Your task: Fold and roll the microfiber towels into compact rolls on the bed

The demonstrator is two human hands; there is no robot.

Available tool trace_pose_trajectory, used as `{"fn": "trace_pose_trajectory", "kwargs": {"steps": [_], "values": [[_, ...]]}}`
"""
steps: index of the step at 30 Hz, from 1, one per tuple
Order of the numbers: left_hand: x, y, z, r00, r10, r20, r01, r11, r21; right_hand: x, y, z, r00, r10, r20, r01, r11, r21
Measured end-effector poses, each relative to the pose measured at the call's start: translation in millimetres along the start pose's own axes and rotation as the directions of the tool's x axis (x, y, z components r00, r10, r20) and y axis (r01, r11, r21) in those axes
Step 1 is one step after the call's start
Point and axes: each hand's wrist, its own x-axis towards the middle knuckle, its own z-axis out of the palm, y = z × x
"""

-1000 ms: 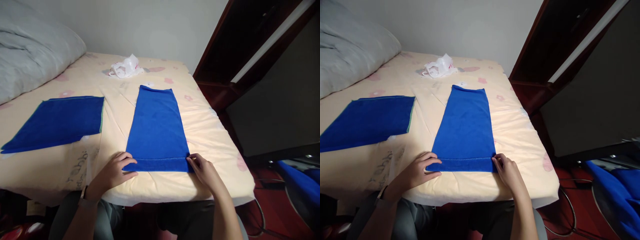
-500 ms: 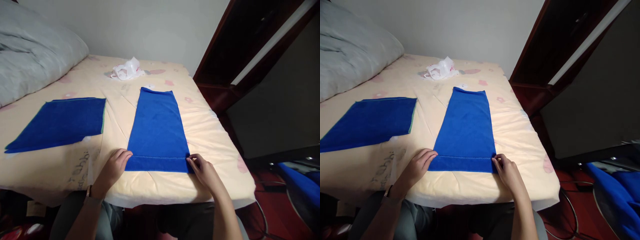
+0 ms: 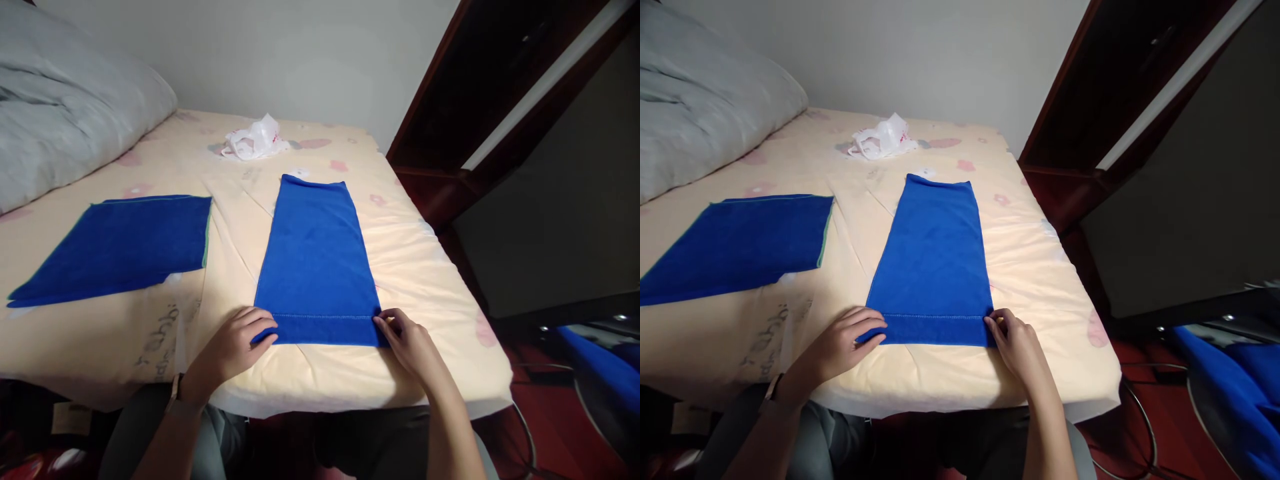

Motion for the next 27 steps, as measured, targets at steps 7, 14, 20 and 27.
{"fn": "trace_pose_trajectory", "kwargs": {"steps": [7,14,20,27], "values": [[-6,-6,-6.4,0.993,-0.072,0.088,0.074,0.997,-0.022,4,5,6,0.997,-0.024,-0.071,0.016,0.995,-0.099],[-10,-16,-9.2,0.990,-0.108,0.088,0.111,0.993,-0.030,-6,-7,-7,0.917,-0.375,-0.133,0.364,0.926,-0.100],[-9,-26,-11.2,0.994,-0.093,0.059,0.097,0.993,-0.062,-7,-5,-7,0.924,-0.365,0.109,0.363,0.931,0.038],[-9,-26,-12.9,0.963,-0.268,0.034,0.270,0.958,-0.096,-4,6,-7,0.992,-0.129,0.012,0.126,0.982,0.142]]}}
